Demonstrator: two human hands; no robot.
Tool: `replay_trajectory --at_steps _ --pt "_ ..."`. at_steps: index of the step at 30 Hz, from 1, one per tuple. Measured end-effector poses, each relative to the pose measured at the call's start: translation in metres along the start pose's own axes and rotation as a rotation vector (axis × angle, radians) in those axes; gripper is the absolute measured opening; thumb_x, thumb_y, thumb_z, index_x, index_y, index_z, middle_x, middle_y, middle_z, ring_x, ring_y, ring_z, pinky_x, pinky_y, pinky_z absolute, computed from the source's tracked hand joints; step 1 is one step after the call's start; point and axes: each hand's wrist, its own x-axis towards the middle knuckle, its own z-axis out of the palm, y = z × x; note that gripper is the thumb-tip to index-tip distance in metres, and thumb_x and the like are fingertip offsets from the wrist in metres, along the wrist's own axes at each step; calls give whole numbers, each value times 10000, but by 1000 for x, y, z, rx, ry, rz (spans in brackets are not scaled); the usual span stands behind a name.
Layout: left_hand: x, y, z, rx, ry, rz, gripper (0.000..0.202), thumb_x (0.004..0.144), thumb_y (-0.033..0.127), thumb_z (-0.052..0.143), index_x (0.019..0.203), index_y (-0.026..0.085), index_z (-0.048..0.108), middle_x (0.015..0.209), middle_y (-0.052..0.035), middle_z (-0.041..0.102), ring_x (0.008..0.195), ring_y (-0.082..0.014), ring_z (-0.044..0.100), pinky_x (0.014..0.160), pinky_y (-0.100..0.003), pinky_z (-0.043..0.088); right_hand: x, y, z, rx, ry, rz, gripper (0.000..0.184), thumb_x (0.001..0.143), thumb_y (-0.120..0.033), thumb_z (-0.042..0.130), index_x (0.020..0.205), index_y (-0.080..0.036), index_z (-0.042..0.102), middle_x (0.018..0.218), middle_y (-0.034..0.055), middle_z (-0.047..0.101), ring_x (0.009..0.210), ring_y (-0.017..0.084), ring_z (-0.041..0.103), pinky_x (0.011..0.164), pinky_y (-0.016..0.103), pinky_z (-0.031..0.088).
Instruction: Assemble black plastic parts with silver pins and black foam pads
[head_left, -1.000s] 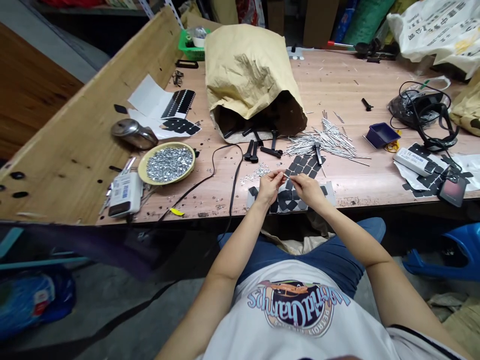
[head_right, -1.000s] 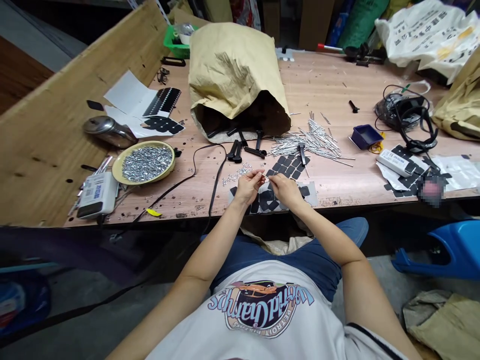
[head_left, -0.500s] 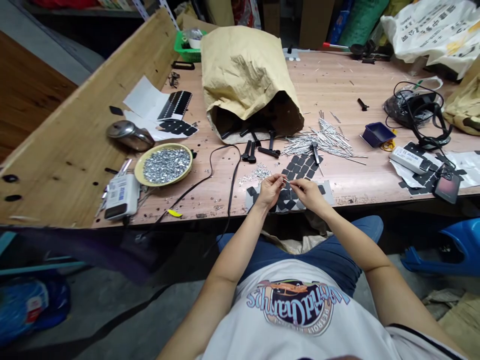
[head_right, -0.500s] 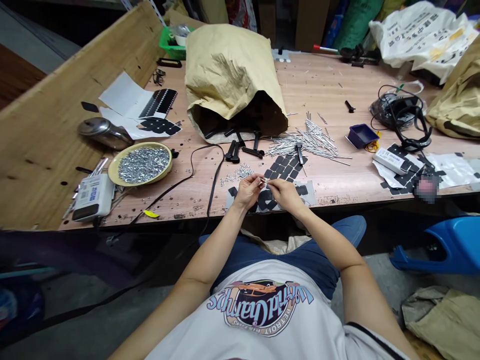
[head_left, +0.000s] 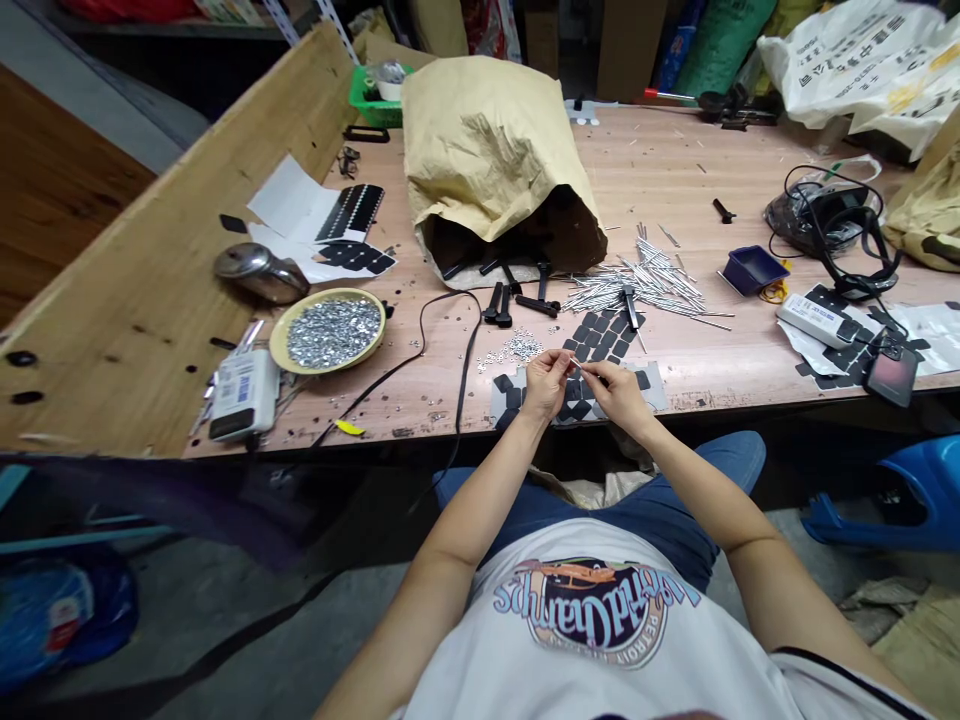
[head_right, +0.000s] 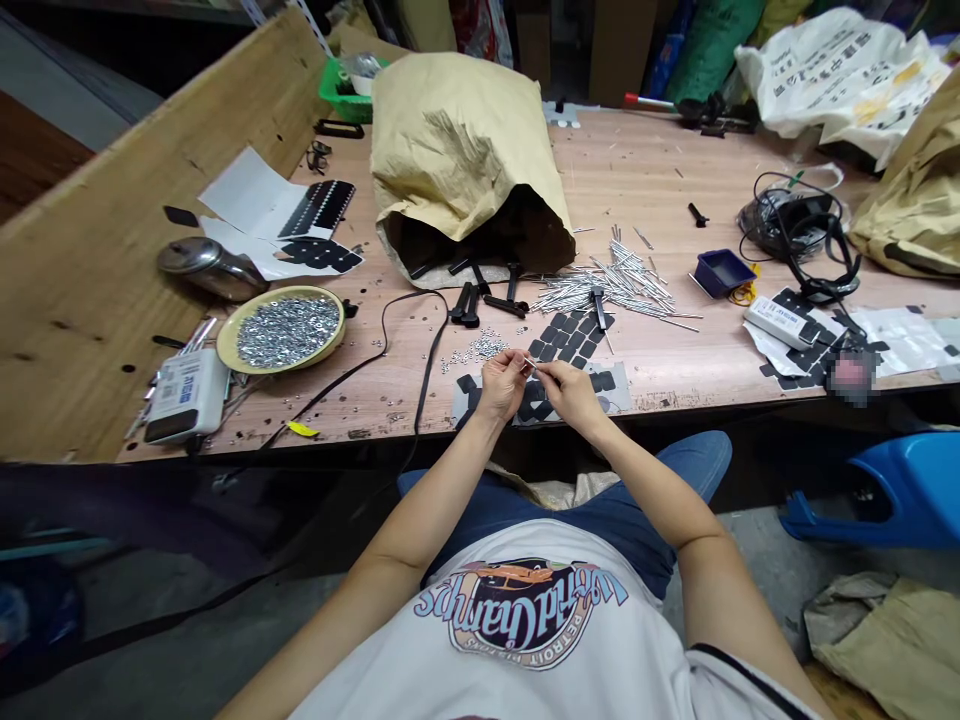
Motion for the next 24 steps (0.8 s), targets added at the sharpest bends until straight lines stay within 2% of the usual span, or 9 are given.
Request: replay_trajectory --at_steps 5,10,13,16,20,24 --pt "-4 -3 10 -70 60 25 413 413 431 871 573 150 614 550 32 595 498 -43 510 530 -190 422 -5 -2 4 -76 43 -36 250 896 -267 453 946 -197 689 874 68 707 806 178 652 740 286 513" --pt "-5 -6 13 -39 112 55 367 530 393 842 562 143 576 511 45 545 484 -36 482 535 -193 416 -8 -5 5 -189 66 -65 293 918 -248 400 1022 -180 665 895 88 695 837 182 643 746 280 505" --pt "-5 -7 13 -10 111 64 351 551 406 828 576 142 599 545 27 577 502 -43 488 534 -196 411 -7 -5 3 -212 59 -42 290 912 -252 402 1010 -179 665 891 98 689 835 189 641 727 282 500" --pt "-6 -8 12 31 86 77 303 602 400 802 623 145 639 609 5 622 520 -46 492 538 -198 408 -4 -5 -1 -100 31 37 259 898 -289 431 926 -188 668 841 80 686 786 179 636 711 279 496" --pt "-7 -8 11 107 71 80 254 684 382 747 649 148 654 635 -5 631 515 -50 471 546 -207 405 0 -8 -5 233 -70 238 289 864 -441 467 834 -190 606 630 -4 614 497 111 535 527 245 454" --pt "-7 -7 11 164 43 111 278 674 418 742 639 156 657 656 -5 639 521 -55 454 548 -209 399 0 -15 -7 367 -27 334 361 747 -557 581 725 -207 498 566 -49 558 414 72 443 451 218 381"
